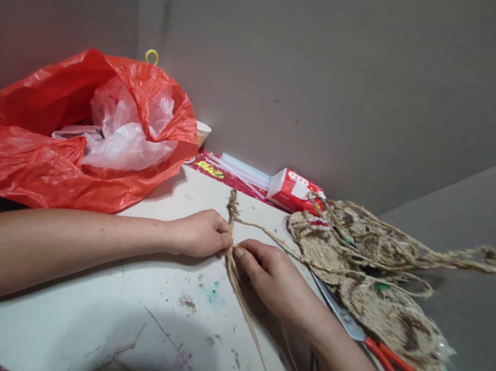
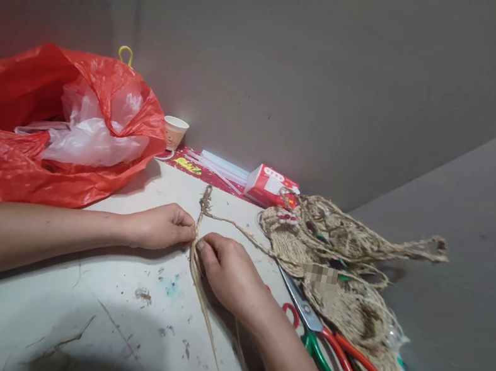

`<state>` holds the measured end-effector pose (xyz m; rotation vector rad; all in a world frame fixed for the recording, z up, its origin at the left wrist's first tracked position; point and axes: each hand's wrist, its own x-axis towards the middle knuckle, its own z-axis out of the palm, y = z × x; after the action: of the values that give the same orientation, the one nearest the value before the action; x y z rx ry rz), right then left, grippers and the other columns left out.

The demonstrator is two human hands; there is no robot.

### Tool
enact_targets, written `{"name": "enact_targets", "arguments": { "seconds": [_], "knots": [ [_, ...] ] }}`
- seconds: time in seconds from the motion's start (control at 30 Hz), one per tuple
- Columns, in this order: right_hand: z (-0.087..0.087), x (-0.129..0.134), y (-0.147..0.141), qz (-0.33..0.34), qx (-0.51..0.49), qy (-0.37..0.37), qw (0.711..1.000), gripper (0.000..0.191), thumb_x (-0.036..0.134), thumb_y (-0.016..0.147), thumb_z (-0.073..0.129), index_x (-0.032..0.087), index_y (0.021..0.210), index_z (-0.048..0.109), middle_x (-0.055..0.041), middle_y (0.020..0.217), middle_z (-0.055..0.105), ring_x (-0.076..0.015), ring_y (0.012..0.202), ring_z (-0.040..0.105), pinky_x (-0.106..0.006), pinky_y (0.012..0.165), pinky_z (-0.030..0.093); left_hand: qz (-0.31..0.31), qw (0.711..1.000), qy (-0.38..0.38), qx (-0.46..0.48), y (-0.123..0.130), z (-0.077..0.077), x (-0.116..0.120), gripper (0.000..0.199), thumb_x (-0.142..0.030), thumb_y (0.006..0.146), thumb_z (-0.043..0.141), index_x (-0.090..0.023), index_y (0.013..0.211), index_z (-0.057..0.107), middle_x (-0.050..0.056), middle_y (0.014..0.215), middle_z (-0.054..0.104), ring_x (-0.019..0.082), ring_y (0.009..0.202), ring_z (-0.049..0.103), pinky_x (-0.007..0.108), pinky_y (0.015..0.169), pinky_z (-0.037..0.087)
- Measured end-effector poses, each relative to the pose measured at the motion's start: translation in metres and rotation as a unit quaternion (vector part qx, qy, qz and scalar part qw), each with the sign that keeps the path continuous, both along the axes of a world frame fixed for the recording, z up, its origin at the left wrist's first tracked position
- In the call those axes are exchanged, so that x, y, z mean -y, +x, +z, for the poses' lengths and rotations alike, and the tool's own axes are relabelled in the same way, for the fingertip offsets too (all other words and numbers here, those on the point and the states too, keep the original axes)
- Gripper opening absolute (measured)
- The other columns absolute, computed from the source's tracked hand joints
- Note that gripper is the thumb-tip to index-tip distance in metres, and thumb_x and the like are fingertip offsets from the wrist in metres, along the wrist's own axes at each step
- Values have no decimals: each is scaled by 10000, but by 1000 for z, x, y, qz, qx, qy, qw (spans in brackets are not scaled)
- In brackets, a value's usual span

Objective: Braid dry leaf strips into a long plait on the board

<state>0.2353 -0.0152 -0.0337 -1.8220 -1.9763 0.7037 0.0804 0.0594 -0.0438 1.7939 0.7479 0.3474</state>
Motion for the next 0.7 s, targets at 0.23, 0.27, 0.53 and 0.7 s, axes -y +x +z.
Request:
{"name": "enact_targets", "arguments": {
  "seconds": [0.23,0.27,0.53,0.7],
  "knots": [
    [7,3,-5,-42,-109,-65,991,252,326,800,433,188,602,506,37,505,392,-114,482,334,-241,468,274,9,1000,-8,20,1,-2,0,218,-202,702,454,-160,488,441,-59,460,359,69,473,288,210,464,234],
    [6,4,-9,-49,-124,-72,988,249,322,799,423,190,604,504,41,495,372,-111,471,319,-240,462,267,10,999,-20,30,1,-3,1,216,-202,701,450,-156,490,458,-54,466,391,69,474,302,209,467,243],
    [-3,12,-28,-66,12,1,998,257,240,810,400,199,558,430,-27,554,527,-152,535,441,-270,525,280,54,985,-150,62,1,1,8,272,-233,694,499,-178,467,360,-84,395,260,39,371,180,224,399,116],
    [-2,20,-37,-52,133,-1,990,230,232,848,384,183,708,561,-92,643,622,-169,545,476,-296,543,260,54,977,-194,65,0,2,10,200,-248,722,529,-173,547,467,-88,372,290,50,340,209,231,380,109]
  ]
}}
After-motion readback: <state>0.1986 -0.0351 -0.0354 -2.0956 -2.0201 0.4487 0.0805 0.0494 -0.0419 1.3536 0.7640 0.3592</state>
